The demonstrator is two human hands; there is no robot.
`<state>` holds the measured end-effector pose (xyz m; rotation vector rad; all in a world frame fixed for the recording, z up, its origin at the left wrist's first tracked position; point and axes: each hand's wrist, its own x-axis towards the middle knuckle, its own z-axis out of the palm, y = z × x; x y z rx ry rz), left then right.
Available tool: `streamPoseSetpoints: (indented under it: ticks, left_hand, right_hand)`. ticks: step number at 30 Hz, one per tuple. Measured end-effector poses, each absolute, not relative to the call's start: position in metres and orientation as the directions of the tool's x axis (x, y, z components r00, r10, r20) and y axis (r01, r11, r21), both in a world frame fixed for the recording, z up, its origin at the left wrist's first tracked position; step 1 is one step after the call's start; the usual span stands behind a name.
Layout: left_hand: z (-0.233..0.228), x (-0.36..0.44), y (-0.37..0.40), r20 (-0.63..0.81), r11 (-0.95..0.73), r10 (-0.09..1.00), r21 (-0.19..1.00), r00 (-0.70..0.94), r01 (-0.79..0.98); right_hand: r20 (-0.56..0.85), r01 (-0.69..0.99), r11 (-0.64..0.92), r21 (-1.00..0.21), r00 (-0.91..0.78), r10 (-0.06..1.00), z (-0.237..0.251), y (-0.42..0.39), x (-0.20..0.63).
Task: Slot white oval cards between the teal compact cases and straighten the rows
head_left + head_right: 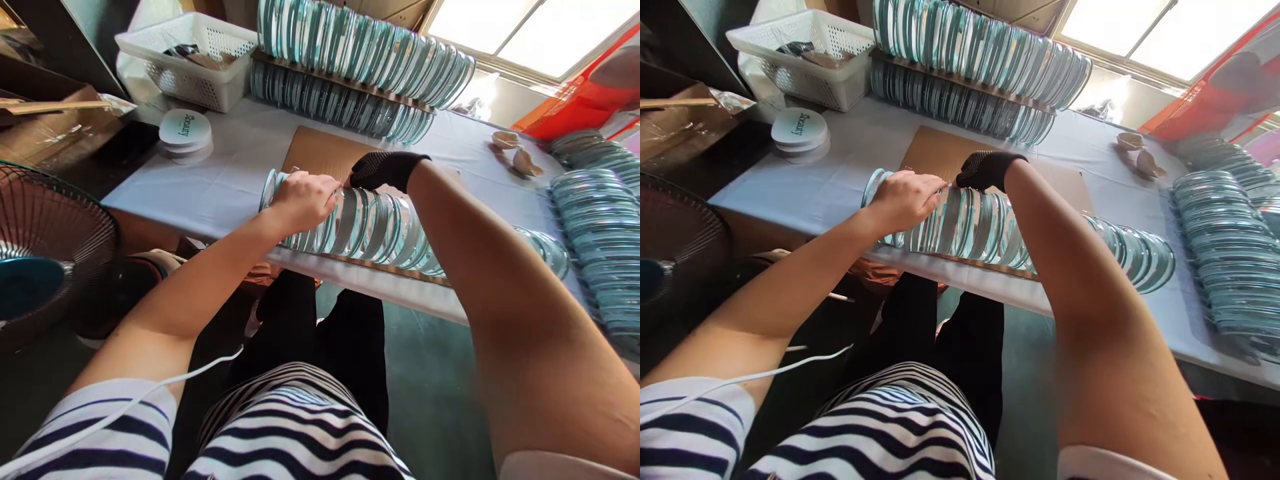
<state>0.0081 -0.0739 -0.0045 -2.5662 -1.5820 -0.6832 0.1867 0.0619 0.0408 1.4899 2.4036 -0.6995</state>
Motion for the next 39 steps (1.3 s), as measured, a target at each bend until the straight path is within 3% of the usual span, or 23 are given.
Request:
streamPoseSetpoints:
  ticks: [3,5,7,11,14,17,22,27,33,39]
  left_hand:
    - [-0.004,0.008,-0.074,0.408,-0.488,0.824,0.156,0.393,0.859]
    - [-0.004,0.008,-0.074,0.415,-0.487,0.821,0.153,0.392,0.86]
    - [-0.004,0.008,-0.073,0.417,-0.484,0.824,0.165,0.384,0.859]
    - [-0.004,0.007,-0.072,0.407,-0.474,0.836,0.2,0.368,0.857]
    - [-0.004,0.007,-0.071,0.394,-0.45,0.852,0.208,0.346,0.869]
    - [-0.005,0.007,-0.07,0.383,-0.416,0.869,0.221,0.313,0.882]
    - [-0.004,0.008,-0.07,0.368,-0.421,0.871,0.217,0.325,0.881]
    - [0.002,0.007,-0.072,0.322,-0.395,0.891,0.207,0.319,0.895]
    - [0.002,0.005,-0.07,0.323,-0.41,0.885,0.194,0.336,0.891]
    - [0.001,0.003,-0.068,0.305,-0.432,0.878,0.175,0.369,0.885]
  right_hand:
    - [-0.43,0.88,0.259,-0.398,-0.429,0.795,0.044,0.054,0.192]
    - [-0.405,0.848,0.267,-0.459,-0.467,0.786,0.047,0.048,0.195]
    - [-0.355,0.833,0.332,-0.443,-0.503,0.788,0.049,0.043,0.193]
    - [-0.241,0.835,0.534,-0.132,-0.549,0.8,0.054,0.03,0.174]
    - [-0.17,0.805,0.581,0.119,-0.561,0.811,0.06,0.015,0.158]
    - [-0.151,0.783,0.585,0.211,-0.565,0.811,0.065,0.0,0.157]
    - [0.0,0.802,0.558,0.216,-0.571,0.821,0.061,-0.041,0.18]
    - [0.152,0.807,0.527,0.266,-0.575,0.804,0.021,-0.107,0.191]
    - [0.167,0.825,0.529,0.198,-0.56,0.812,-0.062,-0.143,0.199]
    - [0.045,0.852,0.495,0.169,-0.508,0.86,-0.102,-0.14,0.196]
